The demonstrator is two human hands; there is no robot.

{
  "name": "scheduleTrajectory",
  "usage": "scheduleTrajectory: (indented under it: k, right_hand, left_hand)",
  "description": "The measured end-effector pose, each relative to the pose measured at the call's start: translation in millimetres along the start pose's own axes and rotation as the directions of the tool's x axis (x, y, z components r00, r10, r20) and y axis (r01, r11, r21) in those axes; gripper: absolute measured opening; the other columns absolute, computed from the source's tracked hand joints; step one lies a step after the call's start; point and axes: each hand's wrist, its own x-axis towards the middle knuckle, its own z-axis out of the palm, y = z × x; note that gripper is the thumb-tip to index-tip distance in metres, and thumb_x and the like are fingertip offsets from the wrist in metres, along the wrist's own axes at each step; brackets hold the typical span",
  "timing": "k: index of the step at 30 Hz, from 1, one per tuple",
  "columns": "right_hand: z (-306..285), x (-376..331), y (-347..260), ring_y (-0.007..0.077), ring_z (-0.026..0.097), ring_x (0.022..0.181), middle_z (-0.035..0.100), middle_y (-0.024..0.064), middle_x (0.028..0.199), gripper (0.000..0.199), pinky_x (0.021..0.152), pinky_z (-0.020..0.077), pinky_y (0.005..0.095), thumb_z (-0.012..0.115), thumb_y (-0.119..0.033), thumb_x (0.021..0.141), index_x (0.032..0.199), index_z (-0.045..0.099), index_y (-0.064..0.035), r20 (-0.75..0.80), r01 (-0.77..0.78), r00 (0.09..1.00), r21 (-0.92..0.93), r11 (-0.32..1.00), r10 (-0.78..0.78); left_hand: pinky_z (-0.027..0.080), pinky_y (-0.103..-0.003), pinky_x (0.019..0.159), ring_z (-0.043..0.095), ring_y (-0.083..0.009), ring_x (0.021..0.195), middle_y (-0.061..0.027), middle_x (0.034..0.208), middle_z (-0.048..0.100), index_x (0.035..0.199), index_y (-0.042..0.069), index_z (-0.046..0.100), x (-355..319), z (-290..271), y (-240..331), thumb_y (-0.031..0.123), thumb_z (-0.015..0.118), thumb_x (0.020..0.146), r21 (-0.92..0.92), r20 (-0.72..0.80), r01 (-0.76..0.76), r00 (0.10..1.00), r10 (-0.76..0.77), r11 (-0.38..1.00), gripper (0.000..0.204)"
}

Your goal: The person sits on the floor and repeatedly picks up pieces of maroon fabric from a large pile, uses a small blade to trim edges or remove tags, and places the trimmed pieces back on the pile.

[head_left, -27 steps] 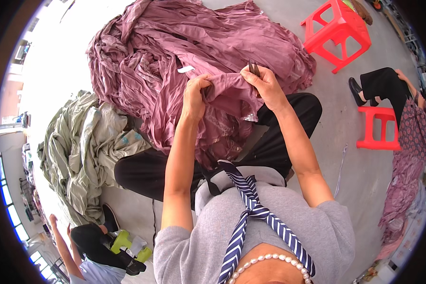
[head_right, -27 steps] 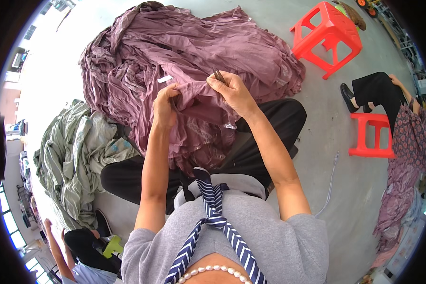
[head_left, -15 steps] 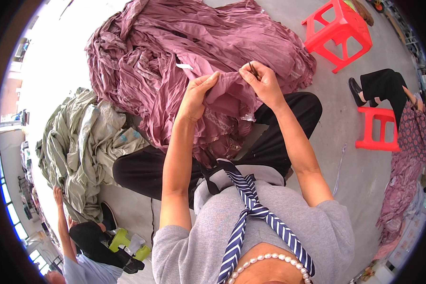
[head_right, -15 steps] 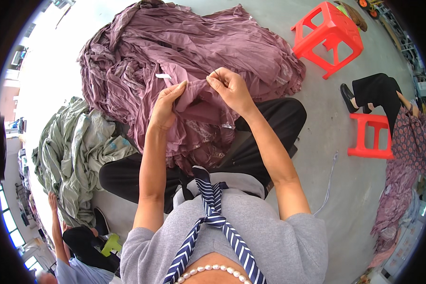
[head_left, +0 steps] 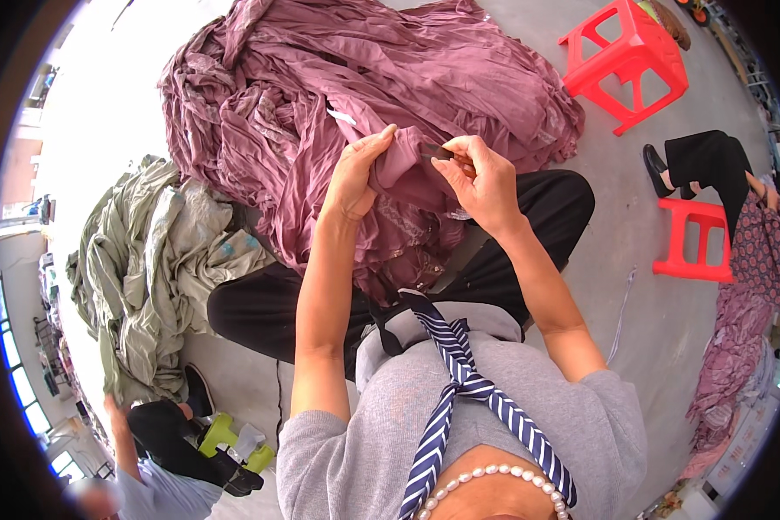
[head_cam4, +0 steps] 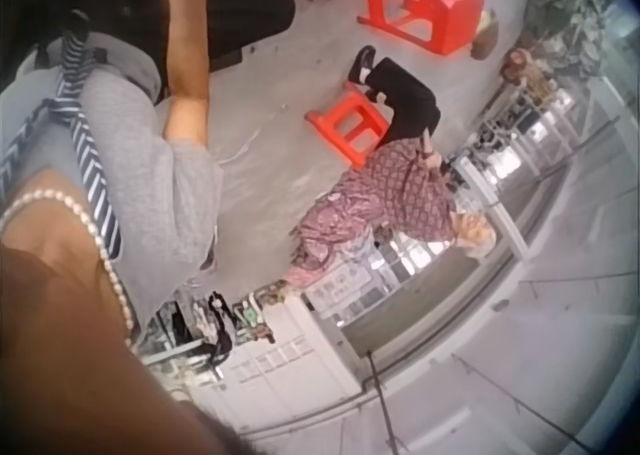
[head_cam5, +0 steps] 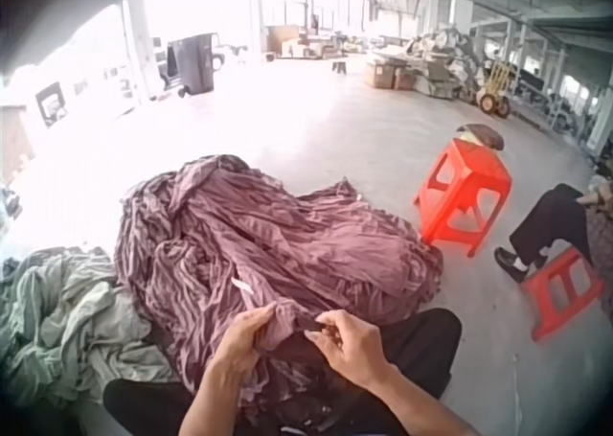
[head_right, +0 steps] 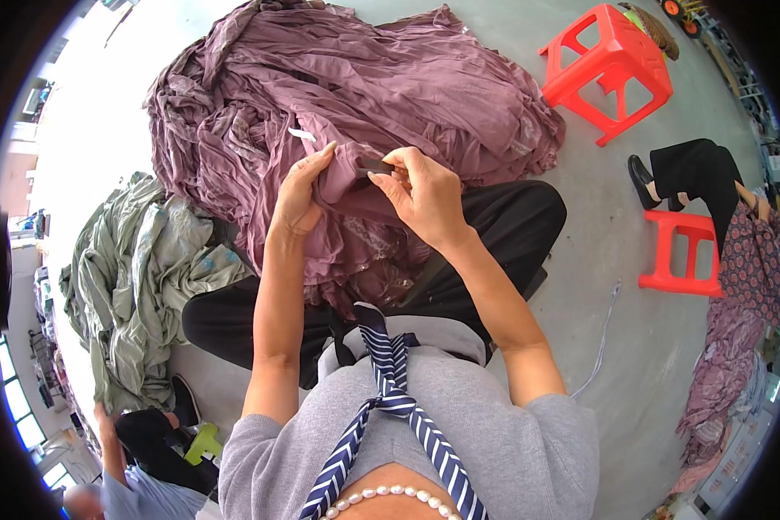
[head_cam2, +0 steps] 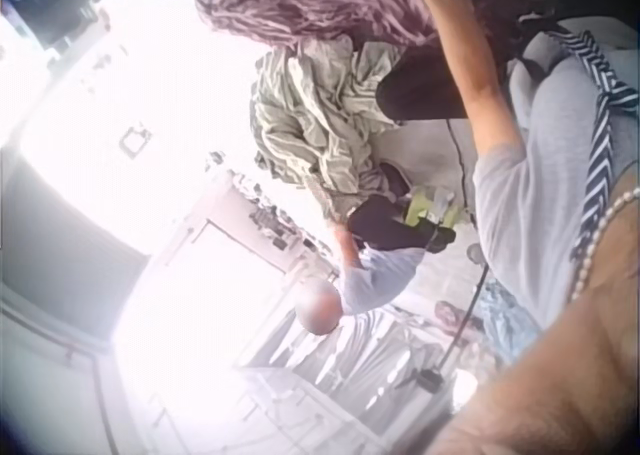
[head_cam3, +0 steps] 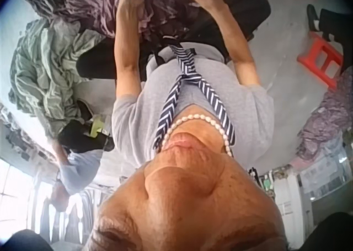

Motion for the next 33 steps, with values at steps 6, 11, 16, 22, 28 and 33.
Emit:
scheduleTrajectory:
  k: [6, 11, 16, 22, 28, 33]
  right_hand:
    - [8.6, 5.2, 2.8, 0.0081, 0.053, 0.059, 0.058, 0.0041, 0.069, 0.024, 0.054, 0.0451, 0.0223, 0.069, -0.017, 0.079, 0.091, 0.055, -0.0022, -0.056, 0.021, 0.998, 0.022, 1.0, -0.02]
    - [9.8, 11.1, 4.0, 0.0146, 0.054, 0.052, 0.056, 0.0043, 0.063, 0.024, 0.048, 0.0437, 0.0264, 0.071, -0.02, 0.076, 0.087, 0.055, -0.0059, -0.095, 0.143, 0.984, -0.106, 0.984, -0.153]
    - [1.5, 17.0, 2.0, 0.017, 0.055, 0.052, 0.055, 0.0044, 0.063, 0.026, 0.047, 0.0429, 0.0285, 0.073, -0.02, 0.073, 0.087, 0.056, -0.0068, -0.101, 0.215, 0.967, -0.176, 0.96, -0.235]
    - [-0.5, 10.4, -7.5, 0.0199, 0.055, 0.054, 0.054, 0.0047, 0.062, 0.027, 0.05, 0.0445, 0.0307, 0.073, -0.022, 0.072, 0.086, 0.056, -0.0059, 0.011, 0.268, 0.962, -0.24, 0.933, -0.273]
    - [2.4, 13.2, -6.9, 0.0233, 0.057, 0.059, 0.056, 0.006, 0.067, 0.029, 0.052, 0.0456, 0.0328, 0.071, -0.023, 0.072, 0.087, 0.054, -0.0057, -0.007, 0.258, 0.96, -0.377, 0.89, -0.281]
    - [4.8, 16.6, -9.5, 0.0246, 0.057, 0.062, 0.057, 0.007, 0.069, 0.03, 0.054, 0.0463, 0.0342, 0.071, -0.022, 0.072, 0.088, 0.053, -0.0055, -0.016, 0.236, 0.963, -0.423, 0.875, -0.268]
  left_hand:
    - [0.051, -0.023, 0.073, 0.063, -0.0106, 0.08, -0.0062, 0.093, 0.066, 0.1, 0.0, 0.063, -2.4, 3.8, 1.7, 0.012, 0.056, 0.088, 0.022, 0.0, 0.02, 1.0, -0.02, 1.0, 0.019]
    - [0.051, -0.022, 0.068, 0.063, -0.0092, 0.074, -0.0048, 0.089, 0.066, 0.097, 0.001, 0.065, -4.7, 9.7, 3.2, 0.014, 0.056, 0.089, 0.045, -0.019, 0.029, 0.999, -0.029, 0.999, 0.018]
    - [0.051, -0.021, 0.067, 0.063, -0.0085, 0.074, -0.0046, 0.088, 0.067, 0.096, 0.002, 0.065, -6.1, 10.3, 5.0, 0.014, 0.056, 0.088, 0.071, -0.017, 0.001, 1.0, 0.0, 0.997, 0.017]
    - [0.05, -0.022, 0.071, 0.062, -0.0099, 0.079, -0.006, 0.093, 0.065, 0.1, 0.0, 0.063, -3.5, 4.4, 4.7, 0.012, 0.055, 0.088, 0.113, -0.002, -0.01, 1.0, 0.01, 0.994, 0.019]
    - [0.05, -0.022, 0.074, 0.062, -0.0102, 0.081, -0.0066, 0.095, 0.065, 0.103, -0.001, 0.063, -5.4, 8.3, 1.5, 0.011, 0.055, 0.089, 0.152, -0.03, -0.045, 0.998, 0.05, 0.987, 0.02]
    - [0.049, -0.022, 0.072, 0.062, -0.0091, 0.08, -0.006, 0.093, 0.066, 0.1, 0.0, 0.064, -7.7, 11.9, 0.8, 0.014, 0.055, 0.089, 0.163, 0.006, -0.08, 0.997, 0.08, 0.983, 0.02]
